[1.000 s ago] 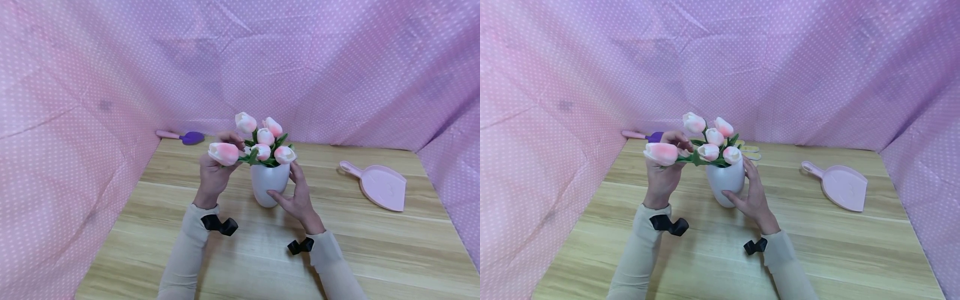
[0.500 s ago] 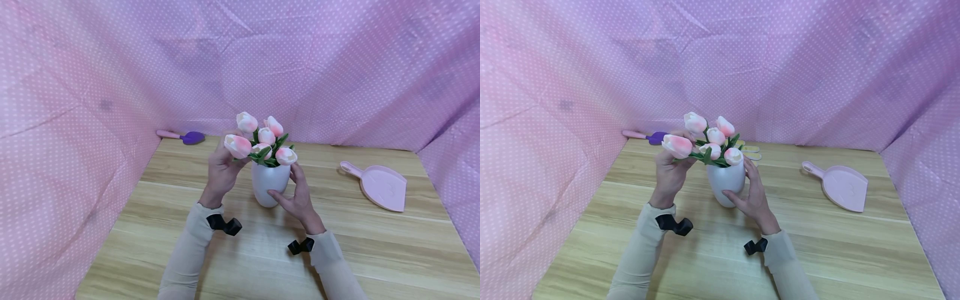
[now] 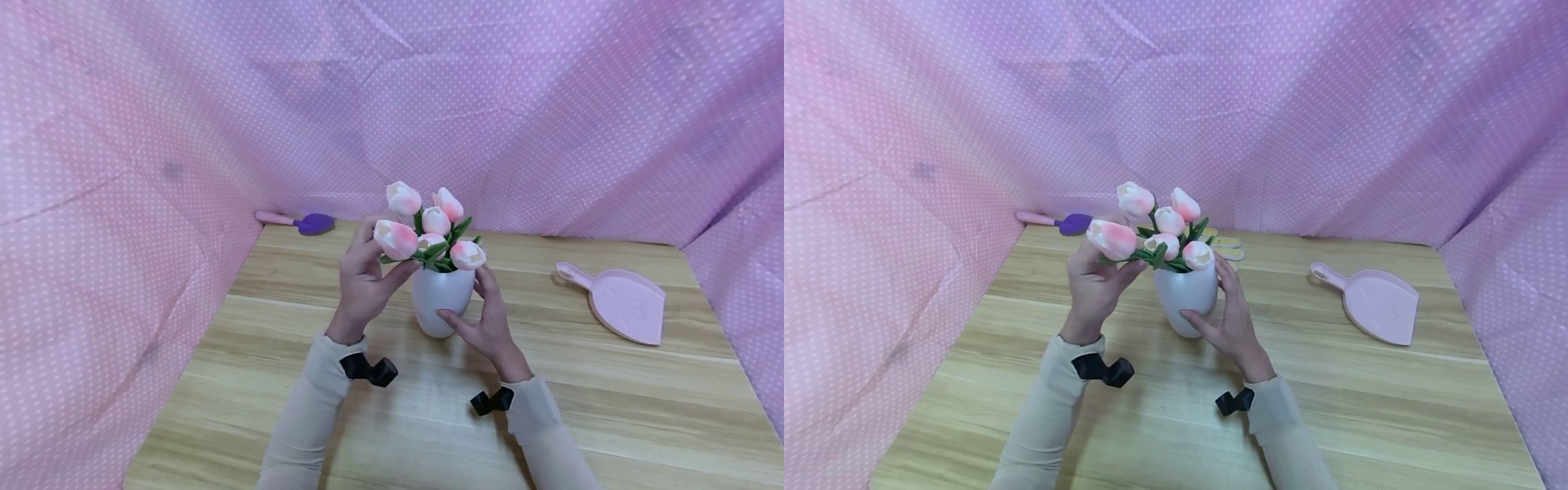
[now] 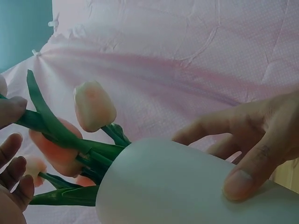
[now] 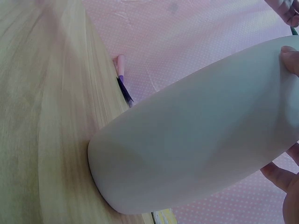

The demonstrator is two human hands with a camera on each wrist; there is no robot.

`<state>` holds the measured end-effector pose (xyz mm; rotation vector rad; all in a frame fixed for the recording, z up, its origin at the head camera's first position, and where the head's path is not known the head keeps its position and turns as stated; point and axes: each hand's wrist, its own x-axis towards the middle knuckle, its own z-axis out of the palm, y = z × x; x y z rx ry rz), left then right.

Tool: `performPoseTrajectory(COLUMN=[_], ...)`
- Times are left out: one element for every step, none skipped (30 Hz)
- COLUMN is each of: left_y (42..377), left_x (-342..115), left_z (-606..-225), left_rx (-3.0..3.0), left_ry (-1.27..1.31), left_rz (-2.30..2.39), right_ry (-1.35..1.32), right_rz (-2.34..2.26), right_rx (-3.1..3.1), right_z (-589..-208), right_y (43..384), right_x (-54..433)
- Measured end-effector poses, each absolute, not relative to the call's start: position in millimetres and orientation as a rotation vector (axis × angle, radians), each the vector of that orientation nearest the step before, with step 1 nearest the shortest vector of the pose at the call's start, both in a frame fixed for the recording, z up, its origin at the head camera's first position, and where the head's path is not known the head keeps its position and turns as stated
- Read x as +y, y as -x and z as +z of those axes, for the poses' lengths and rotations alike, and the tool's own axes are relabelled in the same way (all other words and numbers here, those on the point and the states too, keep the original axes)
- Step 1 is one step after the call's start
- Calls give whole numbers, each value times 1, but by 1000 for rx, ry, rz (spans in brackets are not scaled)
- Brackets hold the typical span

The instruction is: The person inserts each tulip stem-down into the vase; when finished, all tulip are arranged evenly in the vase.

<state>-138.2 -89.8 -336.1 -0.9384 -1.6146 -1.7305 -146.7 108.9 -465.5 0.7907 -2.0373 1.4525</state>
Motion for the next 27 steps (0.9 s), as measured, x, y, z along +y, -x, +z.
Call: performPoseTrajectory(left_y=[138, 138, 139, 139, 140, 141, 141, 142, 142, 143, 143, 143, 143, 143, 143, 143, 143, 143, 142, 142, 142, 141, 141, 141, 141, 141, 140], left_x=[-89, -89, -88, -88, -87, -87, -87, -87, -86, -86, -86, -86, -86, -85, -85, -85, -84, -84, -83, -83, -83, -82, -82, -81, -81, -80, -80], left_z=[-336, -336, -337, -337, -338, -339, -340, -341, -342, -343, -343, -344, -345, -345, -346, -347, -347, -348, -348, -349, -349, -349, -349, -349, -349, -349, -349], left_rx=[-1619, -1621, -1620, -1619, -1620, -1619, -1619, -1618, -1618, -1618, -1620, -1621, -1624, -1626, -1624, -1622, -1620, -1617, -1613, -1608, -1603, -1599, -1594, -1588, -1580, -1572, -1564], left_ry=[931, 928, 929, 931, 931, 935, 935, 935, 932, 929, 925, 921, 915, 911, 910, 909, 907, 904, 902, 901, 899, 892, 885, 879, 875, 870, 864], left_rz=[-1722, -1717, -1716, -1715, -1710, -1708, -1704, -1704, -1702, -1701, -1700, -1702, -1702, -1701, -1704, -1704, -1704, -1700, -1695, -1692, -1687, -1674, -1664, -1655, -1650, -1644, -1640], right_ry=[-791, -789, -792, -794, -794, -794, -796, -795, -796, -795, -797, -800, -797, -793, -791, -789, -789, -788, -789, -793, -799, -802, -807, -810, -807, -803, -800], right_rz=[1451, 1452, 1453, 1456, 1461, 1467, 1476, 1483, 1486, 1488, 1486, 1481, 1483, 1482, 1480, 1480, 1481, 1485, 1486, 1484, 1480, 1482, 1482, 1483, 1483, 1488, 1489], right_rx=[-2037, -2037, -2034, -2032, -2030, -2028, -2025, -2023, -2023, -2024, -2024, -2024, -2025, -2027, -2028, -2027, -2026, -2024, -2020, -2017, -2011, -2007, -2002, -1998, -2000, -2001, -2003], right_z=[-466, -466, -466, -466, -466, -466, -466, -466, -466, -465, -465, -465, -464, -464, -464, -464, -464, -464, -464, -465, -465, -466, -466, -466, -466, -466, -466], right_y=[147, 147, 147, 147, 147, 147, 147, 148, 148, 148, 147, 147, 147, 147, 147, 147, 147, 147, 147, 147, 148, 148, 148, 148, 148, 148, 148], right_x=[109, 109, 109, 109, 109, 109, 109, 109, 109, 109, 109, 109, 108, 108, 108, 108, 108, 109, 109, 109, 109, 109, 109, 109, 109, 109, 109])
